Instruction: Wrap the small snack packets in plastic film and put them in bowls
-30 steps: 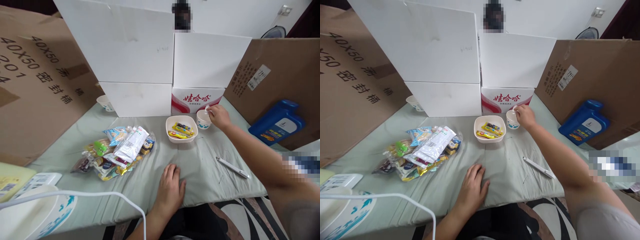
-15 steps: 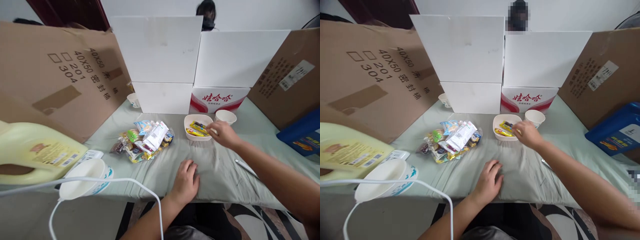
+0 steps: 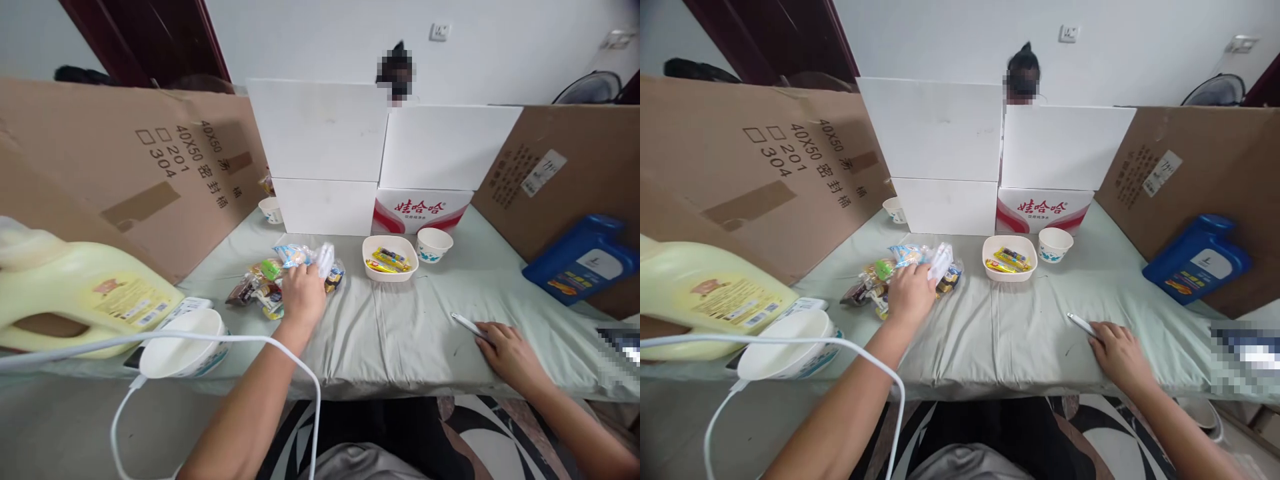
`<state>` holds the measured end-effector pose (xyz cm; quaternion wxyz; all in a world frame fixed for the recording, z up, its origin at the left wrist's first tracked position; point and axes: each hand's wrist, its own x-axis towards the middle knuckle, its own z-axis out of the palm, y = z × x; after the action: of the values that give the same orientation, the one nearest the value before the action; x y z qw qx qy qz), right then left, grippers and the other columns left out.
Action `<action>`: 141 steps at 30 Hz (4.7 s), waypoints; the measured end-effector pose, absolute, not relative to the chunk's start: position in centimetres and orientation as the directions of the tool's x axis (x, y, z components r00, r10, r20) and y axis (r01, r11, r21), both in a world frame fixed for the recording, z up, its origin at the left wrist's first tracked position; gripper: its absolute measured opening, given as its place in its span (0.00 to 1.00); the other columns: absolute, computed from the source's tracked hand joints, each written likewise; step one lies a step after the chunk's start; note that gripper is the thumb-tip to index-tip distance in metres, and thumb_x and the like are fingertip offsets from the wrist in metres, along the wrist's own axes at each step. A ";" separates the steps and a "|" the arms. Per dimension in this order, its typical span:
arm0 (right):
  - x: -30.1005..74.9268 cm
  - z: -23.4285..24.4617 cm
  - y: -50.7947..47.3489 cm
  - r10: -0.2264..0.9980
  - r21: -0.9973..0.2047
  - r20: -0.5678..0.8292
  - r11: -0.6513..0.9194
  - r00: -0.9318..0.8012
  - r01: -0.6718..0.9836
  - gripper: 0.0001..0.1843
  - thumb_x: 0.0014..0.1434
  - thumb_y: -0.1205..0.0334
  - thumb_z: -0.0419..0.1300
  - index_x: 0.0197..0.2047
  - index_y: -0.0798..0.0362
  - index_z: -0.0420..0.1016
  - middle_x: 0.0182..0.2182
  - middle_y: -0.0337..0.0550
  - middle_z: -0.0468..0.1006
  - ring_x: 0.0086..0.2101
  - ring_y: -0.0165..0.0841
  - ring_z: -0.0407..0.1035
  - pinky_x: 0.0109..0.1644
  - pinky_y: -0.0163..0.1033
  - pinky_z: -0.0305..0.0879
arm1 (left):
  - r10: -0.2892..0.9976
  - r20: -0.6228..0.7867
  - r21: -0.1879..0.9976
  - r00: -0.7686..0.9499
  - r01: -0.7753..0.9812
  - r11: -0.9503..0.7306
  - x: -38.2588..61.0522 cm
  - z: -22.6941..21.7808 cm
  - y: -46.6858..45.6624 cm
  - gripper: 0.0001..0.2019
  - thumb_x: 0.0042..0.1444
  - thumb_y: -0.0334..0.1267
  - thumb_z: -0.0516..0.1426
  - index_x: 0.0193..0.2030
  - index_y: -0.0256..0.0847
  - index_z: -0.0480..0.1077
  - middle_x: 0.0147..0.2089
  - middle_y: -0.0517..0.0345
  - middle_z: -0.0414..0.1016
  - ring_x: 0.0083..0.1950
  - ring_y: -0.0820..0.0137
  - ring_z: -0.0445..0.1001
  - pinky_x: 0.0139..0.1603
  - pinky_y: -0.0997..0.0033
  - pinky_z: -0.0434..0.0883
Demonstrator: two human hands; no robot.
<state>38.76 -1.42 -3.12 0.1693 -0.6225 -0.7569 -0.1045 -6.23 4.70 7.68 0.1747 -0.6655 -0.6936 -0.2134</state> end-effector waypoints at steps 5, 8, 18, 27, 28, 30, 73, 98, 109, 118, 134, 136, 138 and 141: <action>37.0 -2.8 -2.3 0.883 -0.075 0.444 0.207 -0.153 0.976 0.17 0.64 0.58 0.48 0.46 0.54 0.75 0.37 0.52 0.77 0.39 0.45 0.70 0.45 0.50 0.68 | 0.656 0.593 -0.010 0.467 0.819 -0.574 -0.7 3.1 1.2 0.09 0.61 0.28 0.52 0.38 0.41 0.73 0.37 0.52 0.74 0.41 0.62 0.70 0.43 0.60 0.68; 35.1 -1.2 -2.5 0.874 -0.180 0.468 0.241 -0.133 0.954 0.15 0.65 0.59 0.48 0.48 0.52 0.73 0.39 0.51 0.75 0.39 0.42 0.72 0.42 0.46 0.70 | 0.586 0.556 0.112 0.589 0.645 -0.756 0.8 0.0 -1.0 0.06 0.56 0.29 0.56 0.39 0.41 0.73 0.40 0.53 0.74 0.46 0.62 0.71 0.48 0.60 0.70; 21.9 2.4 -1.3 0.749 -0.156 0.371 0.633 -0.548 0.759 0.16 0.67 0.66 0.49 0.54 0.50 0.71 0.43 0.48 0.76 0.40 0.36 0.73 0.43 0.39 0.68 | 0.643 0.621 0.324 0.449 0.600 -0.732 0.0 -2.1 -1.5 0.01 0.56 0.32 0.59 0.36 0.41 0.72 0.43 0.53 0.77 0.49 0.61 0.73 0.52 0.55 0.70; 31.6 0.2 2.0 0.961 -0.077 0.275 0.031 -0.009 0.997 0.16 0.64 0.64 0.51 0.50 0.53 0.76 0.43 0.51 0.77 0.39 0.41 0.72 0.43 0.44 0.67 | 0.700 0.687 0.392 0.195 0.712 -0.582 -0.1 -2.5 -1.4 0.16 0.60 0.39 0.56 0.54 0.39 0.65 0.48 0.46 0.73 0.51 0.59 0.71 0.51 0.55 0.71; 32.2 0.1 1.8 0.956 -0.067 0.292 0.013 0.007 0.998 0.15 0.63 0.64 0.52 0.48 0.54 0.77 0.42 0.52 0.77 0.41 0.43 0.71 0.44 0.46 0.66 | 0.722 0.683 0.420 0.116 0.746 -0.517 -0.1 -2.7 -1.2 0.22 0.59 0.42 0.58 0.58 0.38 0.62 0.52 0.42 0.71 0.54 0.56 0.70 0.53 0.53 0.70; 32.1 -0.1 1.3 0.928 -0.097 0.371 0.083 -0.042 0.992 0.13 0.62 0.63 0.54 0.45 0.53 0.77 0.41 0.53 0.77 0.44 0.46 0.69 0.48 0.51 0.66 | 0.757 0.653 0.472 0.009 0.777 -0.417 -0.2 -3.0 -0.6 0.31 0.56 0.47 0.61 0.62 0.35 0.58 0.55 0.38 0.69 0.57 0.52 0.68 0.54 0.49 0.69; 23.5 -0.4 -7.3 0.806 -0.246 0.325 0.576 -0.494 0.779 0.11 0.67 0.66 0.49 0.39 0.51 0.72 0.33 0.46 0.73 0.35 0.38 0.67 0.40 0.44 0.68 | 0.775 0.293 0.158 0.559 0.771 -0.616 3.6 1.3 -7.1 0.10 0.59 0.26 0.52 0.39 0.42 0.73 0.39 0.51 0.76 0.43 0.61 0.73 0.42 0.61 0.73; 23.0 1.5 5.5 0.723 -0.083 0.256 0.678 -0.642 0.730 0.18 0.68 0.58 0.49 0.56 0.56 0.69 0.45 0.54 0.79 0.42 0.40 0.74 0.45 0.44 0.70 | 0.823 0.492 0.277 0.284 0.845 -0.457 1.8 -2.0 -2.5 0.38 0.52 0.41 0.63 0.67 0.41 0.54 0.71 0.40 0.52 0.71 0.43 0.48 0.65 0.39 0.55; 23.1 6.4 13.7 0.944 -0.600 0.314 0.113 0.103 0.792 0.22 0.67 0.52 0.44 0.46 0.54 0.75 0.37 0.50 0.80 0.38 0.42 0.74 0.43 0.46 0.69 | 0.895 0.307 0.306 0.323 0.857 -0.415 1.8 -1.7 -2.1 0.24 0.55 0.50 0.61 0.56 0.42 0.69 0.62 0.46 0.66 0.67 0.47 0.57 0.65 0.40 0.55; 19.3 6.2 13.7 0.921 -0.509 0.383 0.277 -0.074 0.815 0.15 0.63 0.60 0.52 0.46 0.57 0.76 0.45 0.55 0.77 0.49 0.44 0.68 0.56 0.50 0.62 | 0.895 0.316 0.324 0.315 0.851 -0.414 1.7 -1.7 -2.1 0.24 0.54 0.50 0.61 0.56 0.42 0.68 0.62 0.46 0.67 0.67 0.48 0.56 0.65 0.40 0.55; 30.3 -1.8 -3.4 0.861 -0.055 0.125 0.502 -0.493 0.863 0.34 0.65 0.40 0.49 0.67 0.49 0.59 0.66 0.49 0.60 0.65 0.47 0.51 0.64 0.58 0.54 | 0.950 0.311 0.506 0.024 0.842 -0.187 -1.6 0.0 2.1 0.24 0.52 0.45 0.62 0.54 0.37 0.70 0.62 0.40 0.64 0.66 0.48 0.60 0.66 0.46 0.59; 30.2 -1.9 -3.4 0.865 -0.059 0.128 0.495 -0.485 0.867 0.34 0.65 0.40 0.50 0.67 0.49 0.59 0.66 0.50 0.60 0.65 0.48 0.51 0.64 0.58 0.55 | 0.896 0.443 0.521 -0.043 0.825 -0.218 -2.7 1.1 2.0 0.20 0.54 0.42 0.60 0.52 0.38 0.70 0.60 0.41 0.66 0.64 0.50 0.63 0.65 0.47 0.61; 30.0 -1.7 -3.4 0.861 -0.066 0.152 0.498 -0.485 0.865 0.33 0.65 0.41 0.50 0.66 0.50 0.61 0.65 0.51 0.61 0.65 0.49 0.52 0.63 0.58 0.56 | 0.850 0.527 0.516 0.000 0.795 -0.320 -3.6 2.0 0.8 0.14 0.57 0.40 0.57 0.48 0.39 0.71 0.53 0.45 0.71 0.57 0.55 0.68 0.60 0.50 0.66; 30.0 -0.8 -3.8 0.835 -0.102 0.256 0.525 -0.487 0.845 0.28 0.66 0.45 0.50 0.64 0.50 0.64 0.63 0.53 0.65 0.63 0.49 0.55 0.61 0.58 0.59 | 0.813 0.500 0.460 0.299 0.704 -0.542 -4.9 2.4 -2.6 0.07 0.59 0.38 0.56 0.41 0.41 0.72 0.42 0.52 0.75 0.50 0.62 0.72 0.54 0.57 0.71</action>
<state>30.03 -3.83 -0.80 0.1381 -0.4872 -0.8621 -0.0188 -4.87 -2.62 2.41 -0.0763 -0.8022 -0.4726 -0.3568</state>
